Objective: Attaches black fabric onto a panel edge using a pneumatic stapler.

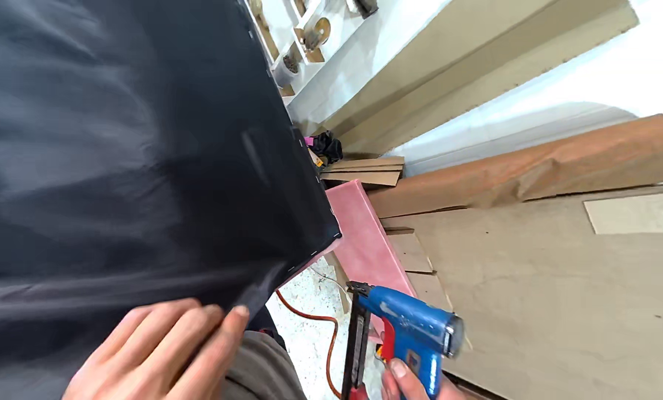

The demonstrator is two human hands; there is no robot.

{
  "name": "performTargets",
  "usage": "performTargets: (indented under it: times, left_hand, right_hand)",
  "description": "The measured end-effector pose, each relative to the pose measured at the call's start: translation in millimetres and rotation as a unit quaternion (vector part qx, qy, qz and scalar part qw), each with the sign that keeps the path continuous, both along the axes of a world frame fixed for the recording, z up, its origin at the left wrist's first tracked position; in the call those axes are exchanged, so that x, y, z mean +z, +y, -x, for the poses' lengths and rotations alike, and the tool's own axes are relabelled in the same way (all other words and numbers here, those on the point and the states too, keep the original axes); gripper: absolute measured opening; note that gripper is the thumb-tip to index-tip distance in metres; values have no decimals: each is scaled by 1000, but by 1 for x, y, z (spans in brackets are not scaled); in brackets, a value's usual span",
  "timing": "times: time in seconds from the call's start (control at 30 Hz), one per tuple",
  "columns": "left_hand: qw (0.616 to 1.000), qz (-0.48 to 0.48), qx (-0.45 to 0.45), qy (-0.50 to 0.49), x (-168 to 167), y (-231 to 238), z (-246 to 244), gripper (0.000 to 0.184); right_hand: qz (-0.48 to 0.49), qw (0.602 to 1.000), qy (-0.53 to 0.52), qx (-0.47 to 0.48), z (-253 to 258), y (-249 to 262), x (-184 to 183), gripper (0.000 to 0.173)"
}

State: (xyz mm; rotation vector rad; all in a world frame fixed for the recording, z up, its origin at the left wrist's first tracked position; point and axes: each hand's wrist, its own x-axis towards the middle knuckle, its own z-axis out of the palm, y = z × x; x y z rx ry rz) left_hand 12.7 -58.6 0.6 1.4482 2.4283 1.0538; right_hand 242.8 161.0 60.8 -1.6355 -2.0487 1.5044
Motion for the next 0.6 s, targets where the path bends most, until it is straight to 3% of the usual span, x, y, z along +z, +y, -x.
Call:
performTargets:
  times: [0.13, 0.23, 0.27, 0.4, 0.5, 0.6]
  left_hand:
    - [991, -23, 28, 130, -5, 90, -8, 28]
    - [981, 47, 4, 188, -20, 152, -9, 41]
    - [978, 68, -3, 196, -27, 163, -10, 46]
    - [970, 97, -18, 221, -38, 173, -14, 43]
    - [975, 96, 3, 200, -38, 176, -17, 43]
    - [982, 75, -5, 171, -34, 176, -18, 33]
  right_hand:
    - [47, 998, -9, -38, -3, -6, -37, 13]
    - [89, 996, -19, -20, -2, -1, -61, 52]
    - [95, 995, -28, -19, -2, 2, -65, 58]
    - [83, 996, -16, -11, -14, 29, -63, 48]
    - [105, 986, 130, 0, -39, 58, -52, 36]
    - [161, 914, 372, 4, -61, 93, -49, 24]
